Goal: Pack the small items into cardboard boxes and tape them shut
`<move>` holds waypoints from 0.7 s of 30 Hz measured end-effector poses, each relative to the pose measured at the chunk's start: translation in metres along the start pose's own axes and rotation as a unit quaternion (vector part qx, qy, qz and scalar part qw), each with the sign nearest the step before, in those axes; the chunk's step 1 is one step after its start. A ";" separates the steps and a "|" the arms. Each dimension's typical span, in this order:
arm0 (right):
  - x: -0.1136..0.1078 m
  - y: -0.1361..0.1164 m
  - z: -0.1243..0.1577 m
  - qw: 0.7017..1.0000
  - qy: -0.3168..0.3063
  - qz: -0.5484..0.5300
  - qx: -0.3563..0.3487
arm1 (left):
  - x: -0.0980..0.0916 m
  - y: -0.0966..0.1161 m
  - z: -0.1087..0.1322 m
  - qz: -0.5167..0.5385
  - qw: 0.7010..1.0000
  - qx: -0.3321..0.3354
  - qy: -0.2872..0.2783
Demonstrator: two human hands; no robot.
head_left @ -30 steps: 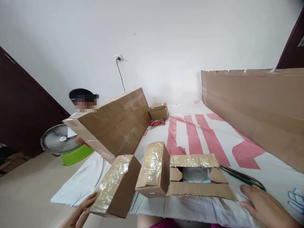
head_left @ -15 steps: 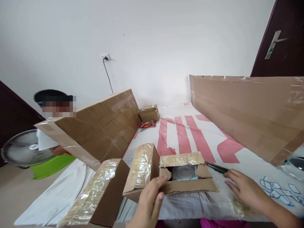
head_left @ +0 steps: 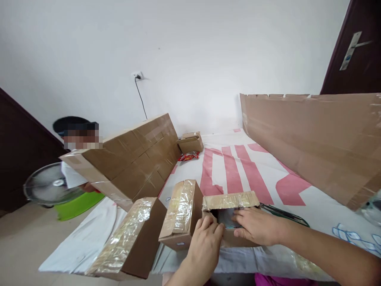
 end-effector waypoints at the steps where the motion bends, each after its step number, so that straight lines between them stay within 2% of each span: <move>1: 0.001 0.003 -0.005 0.999 0.013 0.033 0.007 | -0.002 0.001 0.000 0.001 1.000 -0.002 -0.001; 4: 0.000 0.018 -0.017 0.987 0.115 0.115 0.008 | -0.003 0.002 0.002 -0.029 0.999 -0.009 0.018; 6: -0.004 0.033 -0.024 0.977 0.147 0.148 0.044 | 0.002 0.002 0.004 -0.049 0.998 -0.023 0.028; 10: -0.012 0.057 -0.035 0.980 0.059 0.125 0.141 | 0.014 0.000 0.006 -0.032 0.997 -0.048 0.049; 12: -0.014 0.054 -0.037 0.980 0.077 0.140 0.114 | 0.018 -0.001 0.006 -0.016 0.997 -0.043 0.058; 14: -0.012 0.042 -0.039 0.981 0.105 0.160 0.031 | 0.021 -0.001 0.006 -0.004 0.998 -0.041 0.056; 16: -0.005 0.028 -0.044 0.984 0.058 0.164 -0.023 | 0.021 -0.001 0.005 0.000 0.998 -0.048 0.050; 19: 0.011 0.021 -0.056 0.981 -0.067 0.180 0.030 | 0.021 0.000 0.005 0.001 0.997 -0.057 0.047; 21: 0.019 0.023 -0.065 0.974 -0.104 0.194 0.061 | 0.020 0.001 0.005 0.004 0.997 -0.054 0.048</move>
Point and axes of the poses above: each hand's wrist, its own z-axis away from the middle knuckle, its own x-axis out of the palm, y = z × x, the point moved 1 cm from there along -z, towards the middle knuckle, and after that the axes turned 4 degrees about -z, right-handed, at the moved point
